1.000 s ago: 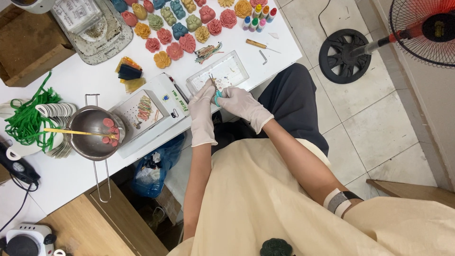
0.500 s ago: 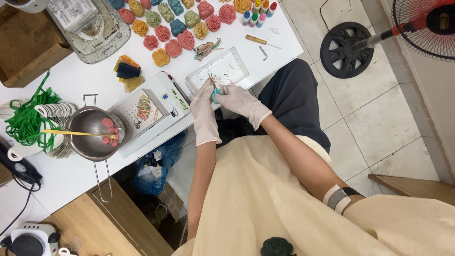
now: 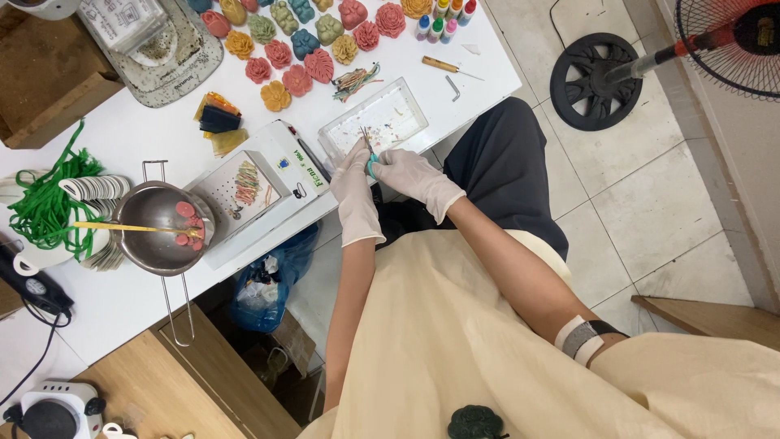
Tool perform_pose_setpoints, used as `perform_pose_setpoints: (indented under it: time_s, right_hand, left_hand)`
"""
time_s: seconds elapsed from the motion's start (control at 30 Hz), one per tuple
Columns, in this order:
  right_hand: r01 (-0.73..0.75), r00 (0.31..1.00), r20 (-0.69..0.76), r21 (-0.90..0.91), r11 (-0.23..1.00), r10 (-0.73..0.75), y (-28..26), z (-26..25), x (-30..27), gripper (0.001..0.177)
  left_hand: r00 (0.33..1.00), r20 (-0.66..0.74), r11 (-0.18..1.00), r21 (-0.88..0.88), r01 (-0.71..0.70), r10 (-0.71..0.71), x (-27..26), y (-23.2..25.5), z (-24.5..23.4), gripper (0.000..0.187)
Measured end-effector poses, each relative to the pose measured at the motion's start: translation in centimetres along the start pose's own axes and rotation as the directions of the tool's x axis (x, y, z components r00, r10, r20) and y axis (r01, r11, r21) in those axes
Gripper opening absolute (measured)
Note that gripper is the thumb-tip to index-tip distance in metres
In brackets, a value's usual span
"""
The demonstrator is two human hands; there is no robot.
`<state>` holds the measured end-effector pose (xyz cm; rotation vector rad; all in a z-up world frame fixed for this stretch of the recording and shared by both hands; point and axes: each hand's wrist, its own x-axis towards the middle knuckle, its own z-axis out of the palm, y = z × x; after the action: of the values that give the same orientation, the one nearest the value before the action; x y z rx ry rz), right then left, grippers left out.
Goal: The person is cleaning small flower-shaped candle molds using a pair of scissors to scrape off excess wax.
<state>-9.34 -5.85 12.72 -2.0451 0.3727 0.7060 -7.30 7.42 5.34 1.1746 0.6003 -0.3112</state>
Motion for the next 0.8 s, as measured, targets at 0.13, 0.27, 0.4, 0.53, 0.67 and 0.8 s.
perform_pose_setpoints:
  time_s: [0.13, 0.27, 0.4, 0.53, 0.67, 0.8]
  right_hand:
    - [0.004, 1.000, 0.000, 0.022, 1.000, -0.004, 1.0, 0.2, 0.6, 0.045]
    - [0.061, 0.998, 0.005, 0.118, 0.991, -0.062, 2.3, 0.6, 1.6, 0.046]
    - [0.065, 0.998, -0.007, 0.210, 0.976, -0.065, 3.0, 0.8, 1.9, 0.043]
    - [-0.003, 1.000, 0.009, 0.201, 0.980, 0.001, 2.5, 0.6, 1.6, 0.042]
    - [0.006, 1.000, 0.003, 0.362, 0.932, -0.007, 3.3, 1.1, 2.1, 0.038]
    - [0.012, 1.000, 0.011, 0.462, 0.887, -0.019, 3.5, 1.5, 2.4, 0.039]
  left_hand:
    - [1.000, -0.001, 1.000, -0.006, 0.010, -0.010, 0.2, 0.1, 0.1, 0.029]
    - [1.000, 0.005, 1.000, 0.015, 0.016, -0.016, -0.3, 1.1, 0.8, 0.030]
    - [0.999, -0.028, 0.998, 0.060, 0.035, -0.033, -0.2, 1.2, 1.2, 0.029]
    - [1.000, -0.009, 0.999, 0.041, -0.028, 0.028, 0.2, 0.4, 1.1, 0.031]
    - [0.999, -0.008, 0.996, 0.080, -0.050, 0.051, 0.7, -0.1, 0.9, 0.045]
    - [1.000, -0.016, 0.995, 0.093, -0.020, 0.022, 0.4, 0.4, 1.2, 0.045]
